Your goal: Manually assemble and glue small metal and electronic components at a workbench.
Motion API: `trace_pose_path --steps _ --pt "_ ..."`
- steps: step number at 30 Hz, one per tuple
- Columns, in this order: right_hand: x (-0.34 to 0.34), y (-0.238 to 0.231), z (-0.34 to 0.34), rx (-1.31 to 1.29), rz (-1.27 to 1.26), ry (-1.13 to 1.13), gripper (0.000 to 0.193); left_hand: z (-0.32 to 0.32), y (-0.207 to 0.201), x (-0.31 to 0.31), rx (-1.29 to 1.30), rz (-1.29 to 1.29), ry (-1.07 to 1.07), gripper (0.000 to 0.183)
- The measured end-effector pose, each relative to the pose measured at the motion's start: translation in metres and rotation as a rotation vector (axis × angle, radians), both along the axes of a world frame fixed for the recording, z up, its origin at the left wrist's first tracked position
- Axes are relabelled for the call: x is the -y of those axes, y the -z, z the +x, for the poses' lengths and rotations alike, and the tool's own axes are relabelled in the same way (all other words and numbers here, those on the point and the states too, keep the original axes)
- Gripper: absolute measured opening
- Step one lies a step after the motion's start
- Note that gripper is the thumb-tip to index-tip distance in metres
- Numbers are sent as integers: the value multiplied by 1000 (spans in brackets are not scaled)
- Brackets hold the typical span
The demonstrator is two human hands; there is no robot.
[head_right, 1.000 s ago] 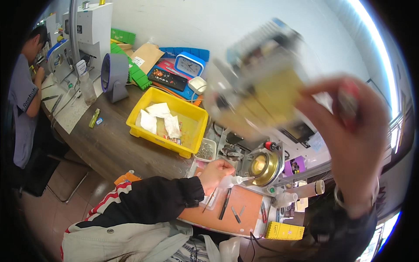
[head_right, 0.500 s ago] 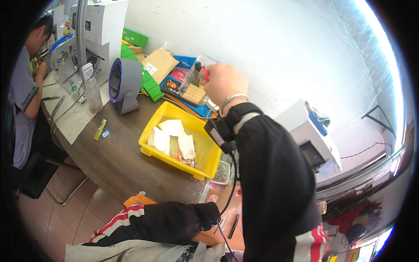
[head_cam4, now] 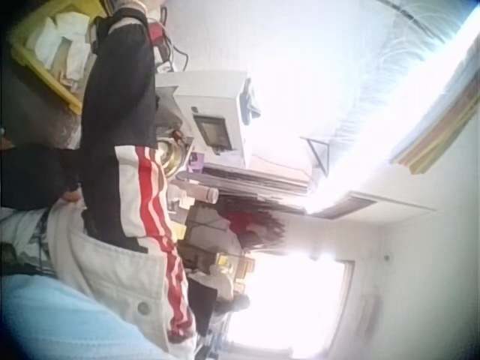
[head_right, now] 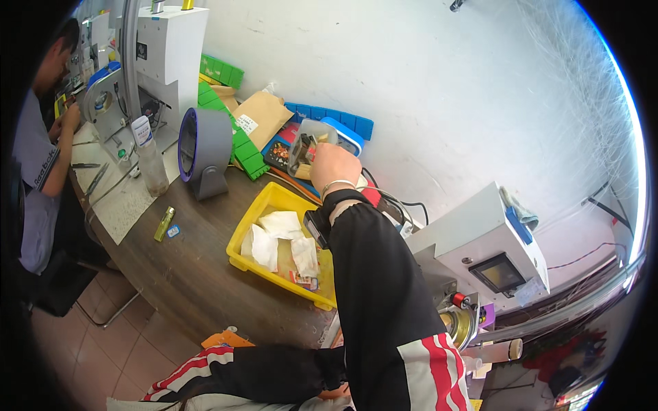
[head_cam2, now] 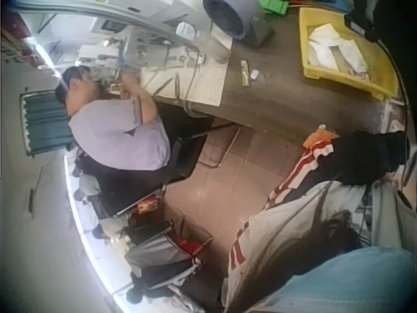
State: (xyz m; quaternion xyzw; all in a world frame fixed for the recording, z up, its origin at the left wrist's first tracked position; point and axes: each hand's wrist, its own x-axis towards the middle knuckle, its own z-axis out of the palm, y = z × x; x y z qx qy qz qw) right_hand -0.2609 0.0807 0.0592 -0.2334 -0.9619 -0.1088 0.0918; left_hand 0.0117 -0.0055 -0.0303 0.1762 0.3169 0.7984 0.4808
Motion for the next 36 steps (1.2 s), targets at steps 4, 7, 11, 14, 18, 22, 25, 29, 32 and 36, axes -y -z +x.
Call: trace_pose_path --steps 4,7,11,14,18,22,25,29,32,36 --pt "7 -10 9 -22 -64 -38 20 -2 -5 11 119 69 16 10" --pt "17 -37 28 -100 -100 -133 30 -3 -7 16 210 114 45 9" --pt "48 -95 64 -60 -167 -301 46 7 19 -15 -278 -171 44 9" --pt "72 -140 121 -108 -233 -506 38 4 21 -16 -91 -109 129 9" --pt "60 -177 234 -72 244 -959 18 -1 28 -21 70 -108 269 11" --pt "65 -168 361 -415 -363 -390 16 -2 4 0 -167 -93 177 9" --pt "85 -156 449 -722 -735 45 18 2 -4 4 -164 -81 210 10" --pt "90 -77 531 -898 -1030 257 38 5 -14 9 -340 -89 155 10" --pt "97 -4 530 -1099 -1406 361 58 7 -21 11 -496 -132 108 9" --pt "99 45 508 -1198 -1849 180 73 12 -27 14 -610 -107 -18 8"
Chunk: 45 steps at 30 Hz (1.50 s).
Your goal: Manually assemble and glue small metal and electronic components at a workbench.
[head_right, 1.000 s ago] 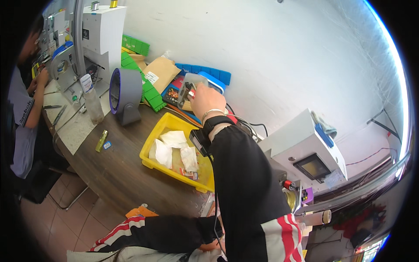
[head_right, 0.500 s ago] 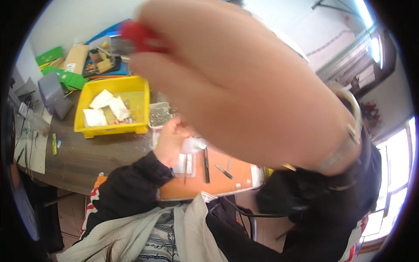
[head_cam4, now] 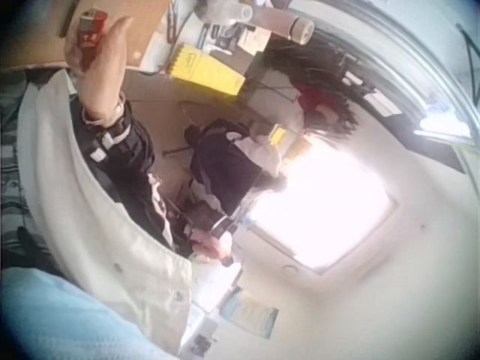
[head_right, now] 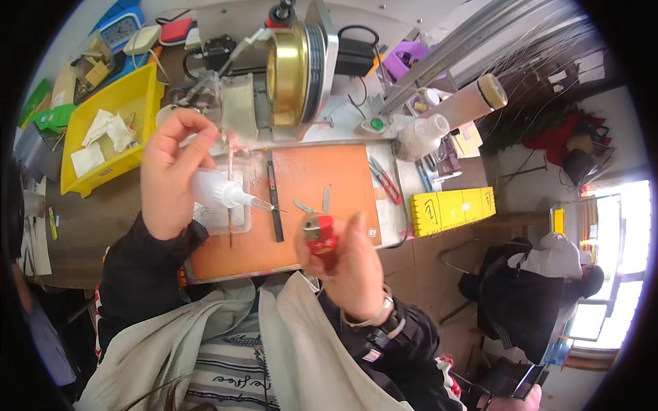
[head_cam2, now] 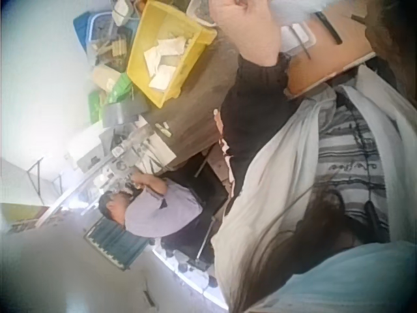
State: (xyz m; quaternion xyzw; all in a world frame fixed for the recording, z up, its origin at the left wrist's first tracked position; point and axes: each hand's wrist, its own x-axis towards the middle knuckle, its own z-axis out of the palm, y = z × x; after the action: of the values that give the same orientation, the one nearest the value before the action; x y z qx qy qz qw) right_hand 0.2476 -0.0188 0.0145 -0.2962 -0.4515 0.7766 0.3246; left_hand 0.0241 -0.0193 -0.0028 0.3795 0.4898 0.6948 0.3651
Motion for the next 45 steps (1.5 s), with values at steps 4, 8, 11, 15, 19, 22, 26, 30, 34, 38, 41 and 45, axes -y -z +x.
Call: trace_pose_path --steps 4,8,11,15,19,22,26,30,34,38,41,45 --pt "-12 15 -11 -66 -183 -78 66 -2 -3 3 -58 -37 -31 9" --pt "-13 18 -20 32 -187 -75 66 -4 0 3 -115 -36 -102 10" --pt "-13 21 -25 -21 -168 -80 66 -8 0 3 -120 -51 -123 9" --pt "-13 23 -26 -8 -202 -116 63 -10 3 3 -158 -12 -125 9" --pt "-16 21 -27 -25 -234 -81 61 -7 3 0 -177 -35 -153 8" --pt "-17 19 -26 -32 -232 -97 61 -6 3 1 -188 -31 -168 8" --pt "-17 18 -27 -18 -233 -99 61 -8 2 2 -163 -35 -121 8" --pt "-18 16 -29 -20 -241 -111 60 -9 4 1 -181 -32 -116 7" --pt "-18 15 -31 -37 -269 -117 60 -6 4 -1 -188 -22 -145 7" --pt "-18 16 -31 -66 -306 -146 59 -7 6 -1 -167 -10 -128 7" --pt "-17 15 -32 -83 -330 -141 59 -7 6 0 -167 -21 -126 6" --pt "-17 12 -33 -84 -319 -135 58 -9 1 2 -143 -48 -76 6"
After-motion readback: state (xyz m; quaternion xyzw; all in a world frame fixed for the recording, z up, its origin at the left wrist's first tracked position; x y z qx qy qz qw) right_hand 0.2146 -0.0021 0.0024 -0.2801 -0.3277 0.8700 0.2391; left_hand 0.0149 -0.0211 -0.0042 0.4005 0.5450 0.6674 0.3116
